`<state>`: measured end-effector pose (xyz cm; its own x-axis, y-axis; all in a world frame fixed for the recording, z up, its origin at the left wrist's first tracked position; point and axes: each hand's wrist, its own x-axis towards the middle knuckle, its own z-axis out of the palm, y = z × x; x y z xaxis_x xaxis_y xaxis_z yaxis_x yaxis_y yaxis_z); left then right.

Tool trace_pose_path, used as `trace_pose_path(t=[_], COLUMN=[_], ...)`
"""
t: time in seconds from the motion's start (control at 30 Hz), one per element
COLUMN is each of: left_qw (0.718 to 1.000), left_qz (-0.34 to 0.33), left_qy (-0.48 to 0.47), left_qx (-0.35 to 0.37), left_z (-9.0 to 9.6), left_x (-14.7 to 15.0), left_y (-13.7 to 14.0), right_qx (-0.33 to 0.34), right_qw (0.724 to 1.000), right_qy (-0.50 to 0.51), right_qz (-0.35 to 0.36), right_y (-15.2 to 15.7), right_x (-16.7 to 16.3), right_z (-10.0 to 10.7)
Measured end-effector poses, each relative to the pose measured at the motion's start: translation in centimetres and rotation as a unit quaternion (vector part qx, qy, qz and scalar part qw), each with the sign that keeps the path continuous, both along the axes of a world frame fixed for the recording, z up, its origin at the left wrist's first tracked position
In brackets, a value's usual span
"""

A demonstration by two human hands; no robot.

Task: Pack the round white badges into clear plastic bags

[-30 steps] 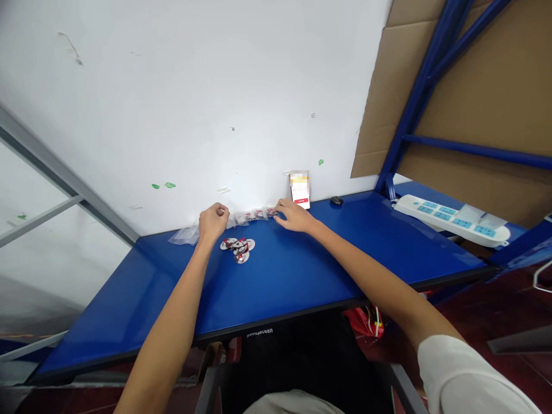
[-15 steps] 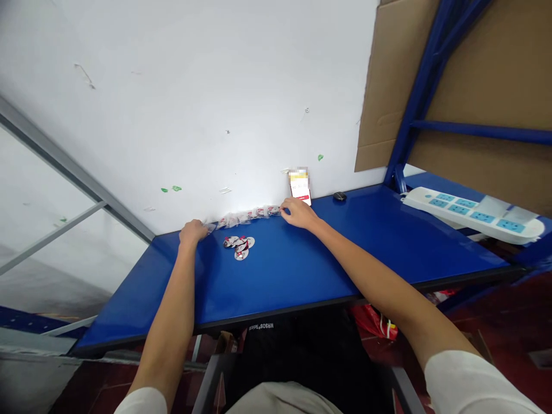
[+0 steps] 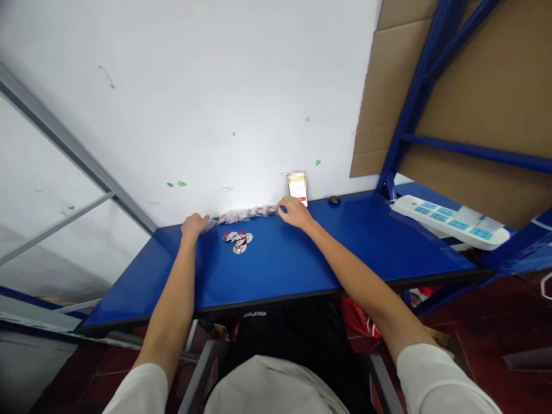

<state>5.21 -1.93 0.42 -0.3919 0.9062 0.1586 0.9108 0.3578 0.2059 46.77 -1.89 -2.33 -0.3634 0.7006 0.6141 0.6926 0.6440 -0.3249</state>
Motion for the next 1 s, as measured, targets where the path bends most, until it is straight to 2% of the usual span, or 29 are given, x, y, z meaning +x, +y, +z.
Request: trace_pose_path(t=[0.13, 0.2, 0.27, 0.37, 0.43, 0.5, 0.57, 0.63, 0.7, 0.77, 0.9, 1.0], left_qw=[0.998, 0.993, 0.978, 0.947, 0.936, 0.926, 0.894, 0.84, 0.797, 0.765, 0.736, 0.75], left_qz=[0.011, -0.009, -0.048, -0.11, -0.139, -0.145, -0.157, -0.212, -0.257, -0.291, -0.312, -0.335], left_qy=[-0.022, -0.027, -0.023, -0.019, -0.06, -0.159, -0.29, -0.403, -0.485, -0.542, -0.576, -0.526], left_qx=[0.051, 0.117, 0.202, 0.301, 0.317, 0.31, 0.302, 0.295, 0.254, 0.193, 0.17, 0.222], left_z=[1.2, 1.9, 2.5, 2.9, 2.6, 2.0, 1.5, 1.0, 0.4, -0.4, -1.9, -2.5], left_x=[1.1, 1.8, 2.5, 3.9, 5.0, 6.3, 7.8, 9.7, 11.9, 14.3, 18.3, 19.3], left_y=[-2.1, -3.9, -5.9, -8.5, -9.6, -10.0, -9.9, -9.7, -9.7, -10.1, -10.8, -10.5], right_qx=[0.029, 0.045, 0.046, 0.045, 0.042, 0.03, 0.002, -0.025, -0.037, -0.033, 0.041, 0.032], right_qw=[0.999, 0.998, 0.998, 0.996, 0.997, 0.999, 1.0, 1.0, 0.999, 0.998, 0.996, 0.997], right_qy=[0.029, 0.042, 0.019, -0.025, -0.025, -0.012, 0.004, 0.013, 0.026, 0.062, 0.059, -0.001], right_qz=[-0.013, -0.007, 0.033, 0.073, 0.063, 0.026, -0.003, -0.01, -0.018, -0.005, 0.05, 0.07], right_y=[-2.0, -4.7, -8.7, -15.3, -18.6, -20.1, -20.2, -19.6, -18.9, -18.4, -15.5, -11.3], right_x=[0.0, 0.4, 1.3, 3.2, 4.5, 5.6, 6.1, 5.9, 4.8, 2.8, -2.1, -4.4], right_z=[1.4, 1.9, 1.7, 0.1, -1.4, -2.8, -3.7, -3.8, -2.9, -1.2, 2.6, 3.4])
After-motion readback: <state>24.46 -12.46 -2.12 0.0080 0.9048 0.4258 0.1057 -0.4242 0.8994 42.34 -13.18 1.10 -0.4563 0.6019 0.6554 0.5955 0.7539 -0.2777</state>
